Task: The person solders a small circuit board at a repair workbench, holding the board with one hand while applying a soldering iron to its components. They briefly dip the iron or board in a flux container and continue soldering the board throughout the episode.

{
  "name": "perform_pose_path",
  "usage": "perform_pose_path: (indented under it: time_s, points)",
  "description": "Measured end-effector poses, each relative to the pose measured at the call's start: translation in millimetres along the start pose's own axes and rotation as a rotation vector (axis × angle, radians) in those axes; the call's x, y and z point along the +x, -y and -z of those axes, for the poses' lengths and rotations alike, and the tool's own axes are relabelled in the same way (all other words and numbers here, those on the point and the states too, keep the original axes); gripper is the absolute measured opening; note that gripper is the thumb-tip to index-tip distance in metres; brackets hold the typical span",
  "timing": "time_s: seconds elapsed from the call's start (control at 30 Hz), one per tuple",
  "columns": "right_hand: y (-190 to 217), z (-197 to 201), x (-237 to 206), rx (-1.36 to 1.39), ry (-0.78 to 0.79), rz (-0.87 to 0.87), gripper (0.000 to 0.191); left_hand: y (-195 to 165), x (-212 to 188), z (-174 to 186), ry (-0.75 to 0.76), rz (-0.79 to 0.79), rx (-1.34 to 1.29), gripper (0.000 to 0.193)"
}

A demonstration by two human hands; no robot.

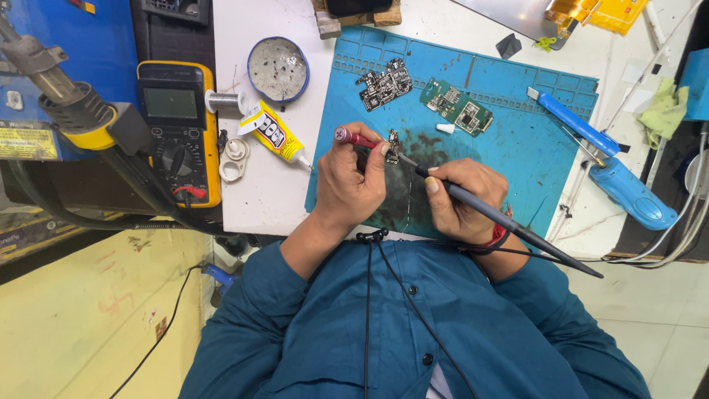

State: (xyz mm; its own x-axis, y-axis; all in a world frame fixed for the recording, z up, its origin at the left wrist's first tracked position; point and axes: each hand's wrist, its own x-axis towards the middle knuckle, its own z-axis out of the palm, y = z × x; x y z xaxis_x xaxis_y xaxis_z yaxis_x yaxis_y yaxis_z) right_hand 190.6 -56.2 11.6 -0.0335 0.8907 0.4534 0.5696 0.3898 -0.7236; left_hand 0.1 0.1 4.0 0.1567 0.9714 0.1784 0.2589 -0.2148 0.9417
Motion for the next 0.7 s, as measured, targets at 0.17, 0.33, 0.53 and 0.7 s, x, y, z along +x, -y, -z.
perform_pose_path:
  time_s: [0.17,0.33,0.53,0.7]
  points:
    - [-0.1,0.4,0.1,0.006,0.017,-0.005,0.012,-0.1,-0.6,-0.2,-0.003,-0.011,-0.016,0.018]
    - [0.9,0.7,1.1,-0.002,0.017,-0.003,0.012,0.3,-0.5,-0.9,-0.007,-0.012,-0.022,0.018]
    - [1.3,0.7,2.0,0.017,-0.012,0.019,0.012,0.8,-0.4,-1.3,-0.007,-0.018,-0.016,0.018]
    - [1.4,1.3,2.4,0.009,0.010,0.030,0.014,0.8,-0.8,-0.7,0.002,-0.010,-0.023,0.018]
